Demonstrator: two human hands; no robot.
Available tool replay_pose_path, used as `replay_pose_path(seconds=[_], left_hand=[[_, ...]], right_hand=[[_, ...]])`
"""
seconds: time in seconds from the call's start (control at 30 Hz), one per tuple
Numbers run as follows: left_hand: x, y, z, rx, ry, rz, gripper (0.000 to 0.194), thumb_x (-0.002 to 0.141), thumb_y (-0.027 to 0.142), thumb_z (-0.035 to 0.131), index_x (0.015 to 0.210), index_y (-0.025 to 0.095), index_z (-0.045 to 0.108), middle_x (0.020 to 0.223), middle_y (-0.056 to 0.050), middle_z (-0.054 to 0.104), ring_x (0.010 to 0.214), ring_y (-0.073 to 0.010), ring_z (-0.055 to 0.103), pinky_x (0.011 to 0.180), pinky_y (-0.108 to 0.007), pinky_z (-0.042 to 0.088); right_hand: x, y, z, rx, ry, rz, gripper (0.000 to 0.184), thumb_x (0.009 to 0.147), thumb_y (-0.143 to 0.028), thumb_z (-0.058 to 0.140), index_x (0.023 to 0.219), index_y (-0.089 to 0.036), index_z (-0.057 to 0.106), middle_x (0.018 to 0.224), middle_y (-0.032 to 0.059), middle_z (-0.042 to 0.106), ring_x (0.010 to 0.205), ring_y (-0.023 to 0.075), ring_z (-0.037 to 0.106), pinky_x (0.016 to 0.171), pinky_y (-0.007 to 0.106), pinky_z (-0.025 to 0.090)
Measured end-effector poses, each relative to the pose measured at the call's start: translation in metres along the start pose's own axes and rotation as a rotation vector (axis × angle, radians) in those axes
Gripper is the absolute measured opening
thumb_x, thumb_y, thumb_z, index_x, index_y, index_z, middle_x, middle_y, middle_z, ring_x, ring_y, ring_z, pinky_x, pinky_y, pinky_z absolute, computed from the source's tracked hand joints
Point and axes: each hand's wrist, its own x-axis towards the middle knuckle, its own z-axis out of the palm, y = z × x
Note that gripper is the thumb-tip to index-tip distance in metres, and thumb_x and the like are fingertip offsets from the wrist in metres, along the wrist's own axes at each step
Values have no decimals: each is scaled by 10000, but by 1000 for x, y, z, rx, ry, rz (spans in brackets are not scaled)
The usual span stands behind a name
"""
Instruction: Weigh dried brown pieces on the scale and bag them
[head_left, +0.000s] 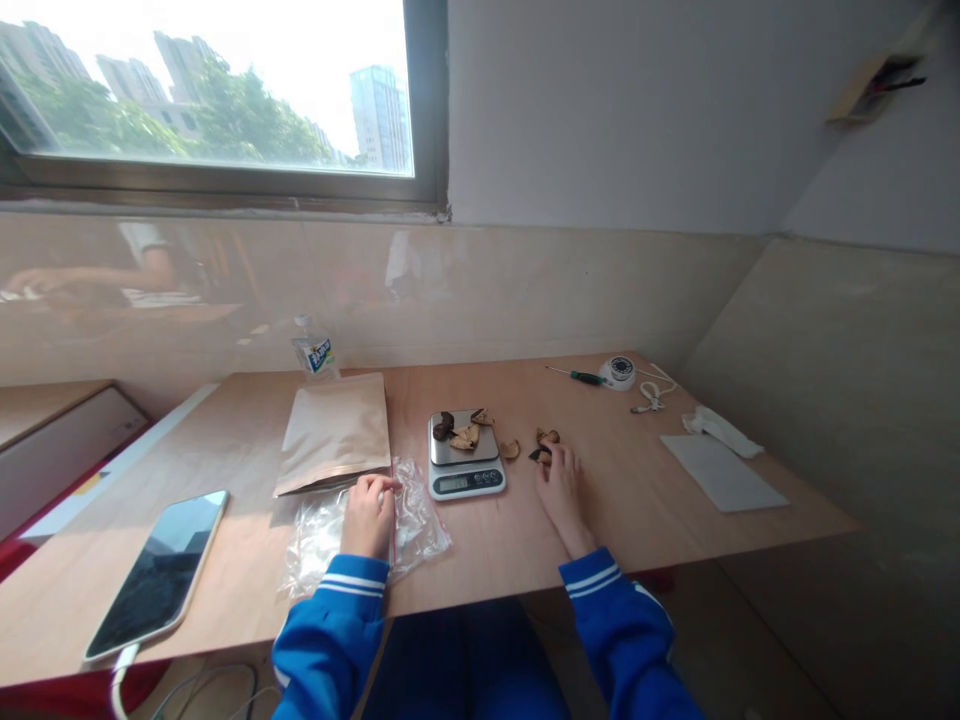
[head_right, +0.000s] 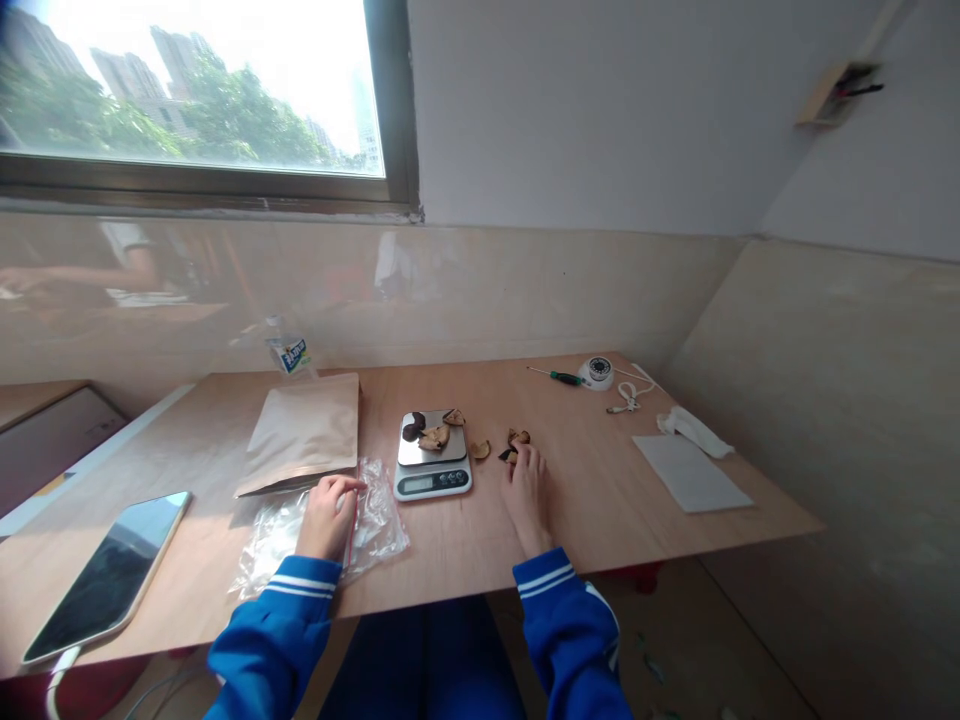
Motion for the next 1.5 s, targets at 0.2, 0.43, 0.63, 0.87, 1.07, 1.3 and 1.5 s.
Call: replay_pose_path(seconds=[0.2, 0.43, 0.63, 0.87, 1.07, 1.3, 1.5], left_hand=[[0, 0, 0, -8, 1, 6, 220, 828, 124, 465, 816, 180, 678, 944, -60, 590, 897, -193, 521, 893, -337, 409], [-1, -2, 1, -8, -24, 15, 226, 828, 129, 456, 817, 178, 677, 951, -62, 578, 899, -198, 518, 896, -340, 405], [-2, 0, 0, -1, -22, 22, 231, 828, 134, 448, 816, 180, 673, 953, -63, 582, 892, -198, 520, 882, -337, 414], [-3, -1, 1, -12, -8, 31, 234, 828, 131, 437, 810, 183, 664, 939, -62, 584, 880, -200, 519, 879, -357, 420], [-4, 2, 0, -22, -9, 24, 224, 826, 120, 443, 803, 181, 658, 937, -63, 579, 889, -204, 518, 893, -370, 416], [-4, 1, 0, 4, -17, 31, 223, 834, 113, 449, 812, 175, 662, 942, -62, 578, 897, -190, 524, 897, -343, 413], [-4, 1, 0, 17, -21, 21, 226, 837, 122, 446, 817, 178, 663, 949, -59, 574, 905, -191, 527, 890, -332, 412]], right_hand=[[-1, -5, -7, 84, -34, 37, 276, 833, -151, 394, 1009, -153, 607, 932, 123, 621, 888, 254, 552, 793, 414, 469], [7, -63, -19, 229, -78, 8, 260, 859, -188, 428, 1011, -176, 638, 1005, 110, 663, 961, 254, 583, 849, 405, 480], [26, -80, -6, 329, -185, -91, 356, 857, -131, 367, 1082, -189, 636, 1053, 90, 670, 977, 220, 610, 869, 382, 494], [4, -8, -18, 136, 49, 42, 304, 826, -165, 371, 963, -149, 642, 932, 136, 617, 900, 261, 574, 811, 432, 479], [-9, 14, -21, 143, 2, 83, 272, 812, -161, 370, 913, -166, 622, 909, 123, 637, 872, 254, 572, 796, 415, 470], [-8, 7, -23, 137, -27, 90, 246, 808, -178, 385, 810, -182, 630, 841, 105, 626, 825, 247, 563, 766, 394, 455], [-9, 10, -23, 134, -41, 72, 253, 797, -173, 385, 738, -186, 631, 802, 100, 621, 790, 242, 557, 736, 390, 455]])
